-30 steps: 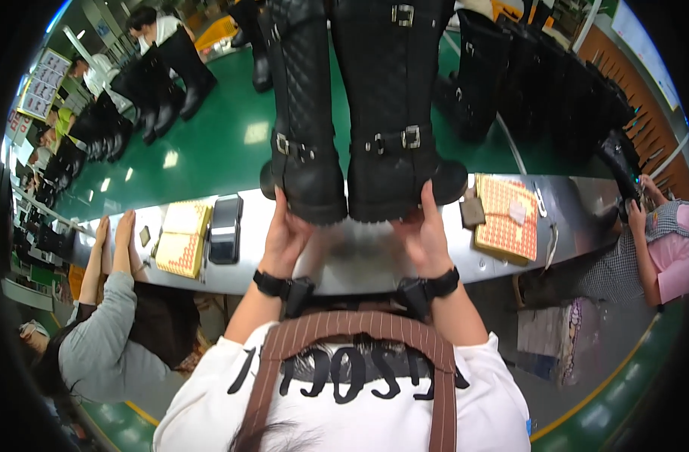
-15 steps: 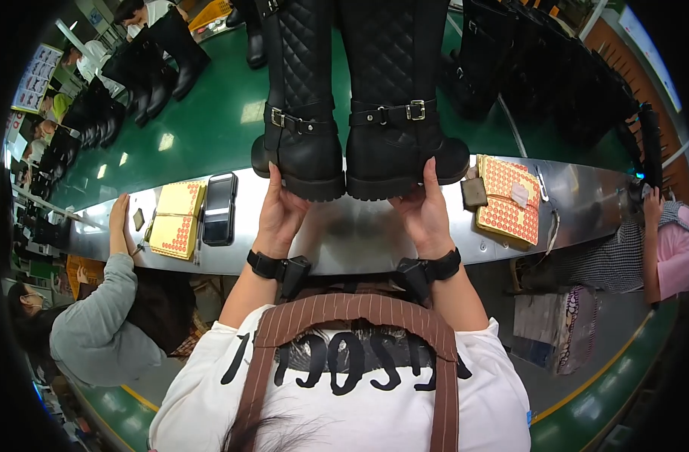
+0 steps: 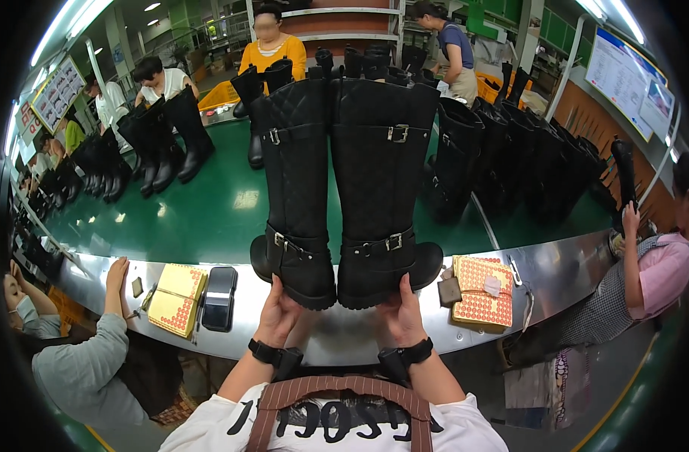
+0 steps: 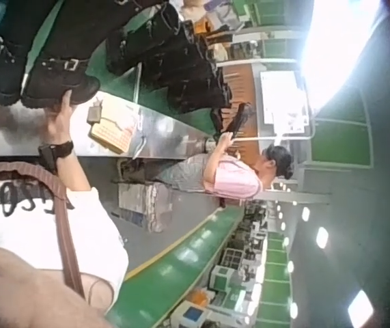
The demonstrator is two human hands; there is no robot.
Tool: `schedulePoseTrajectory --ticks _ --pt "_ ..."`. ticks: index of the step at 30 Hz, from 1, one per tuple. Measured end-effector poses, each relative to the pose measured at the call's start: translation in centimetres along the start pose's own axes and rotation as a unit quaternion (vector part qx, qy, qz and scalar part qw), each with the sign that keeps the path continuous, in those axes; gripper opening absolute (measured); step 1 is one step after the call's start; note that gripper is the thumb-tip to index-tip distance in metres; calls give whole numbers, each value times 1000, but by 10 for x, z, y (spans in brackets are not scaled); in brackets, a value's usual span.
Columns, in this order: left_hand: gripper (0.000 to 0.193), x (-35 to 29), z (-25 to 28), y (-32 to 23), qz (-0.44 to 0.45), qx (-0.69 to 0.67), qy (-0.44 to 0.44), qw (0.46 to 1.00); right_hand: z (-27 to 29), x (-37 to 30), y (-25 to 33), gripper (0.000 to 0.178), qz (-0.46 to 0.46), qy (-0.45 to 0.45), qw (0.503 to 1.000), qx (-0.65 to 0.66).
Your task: The recorder is inspecting and cleaning black tall boots on a conveyor belt in a manufacturing setting, checking zippers and wiping surfaces.
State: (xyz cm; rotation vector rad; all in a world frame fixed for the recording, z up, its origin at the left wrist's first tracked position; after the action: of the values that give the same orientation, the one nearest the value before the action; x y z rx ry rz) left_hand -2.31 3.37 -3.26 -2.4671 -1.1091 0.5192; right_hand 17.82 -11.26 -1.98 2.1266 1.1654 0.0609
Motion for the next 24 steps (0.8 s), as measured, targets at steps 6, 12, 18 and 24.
schedulePoseTrajectory --ticks 6,12,18,24 --pt "59 -2 -7 -2 -5 -7 20 1000 -5 -2 1 54 5 21 1000 -10" --pt "58 -2 -10 -5 -4 -2 25 1000 -11 -1 5 60 -6 28 999 -31" --pt "57 -5 -15 -8 -9 27 -26 999 -20 -6 7 59 -4 4 1000 -19" --pt "58 -4 -11 -6 -12 22 -24 999 -21 -8 8 60 -6 15 1000 -23"
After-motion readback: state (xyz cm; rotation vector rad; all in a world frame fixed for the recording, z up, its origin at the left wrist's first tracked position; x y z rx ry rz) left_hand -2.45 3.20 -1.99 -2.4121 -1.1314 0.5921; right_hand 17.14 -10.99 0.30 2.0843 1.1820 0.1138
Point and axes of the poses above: each hand's wrist, its own x-axis towards the middle knuckle, its own z-axis out of the back of the hand, y = z × x, the point moved 2 cm from there along x, towards the middle knuckle, and after that the axes turned 8 degrees about -y, right-handed, at the moved point
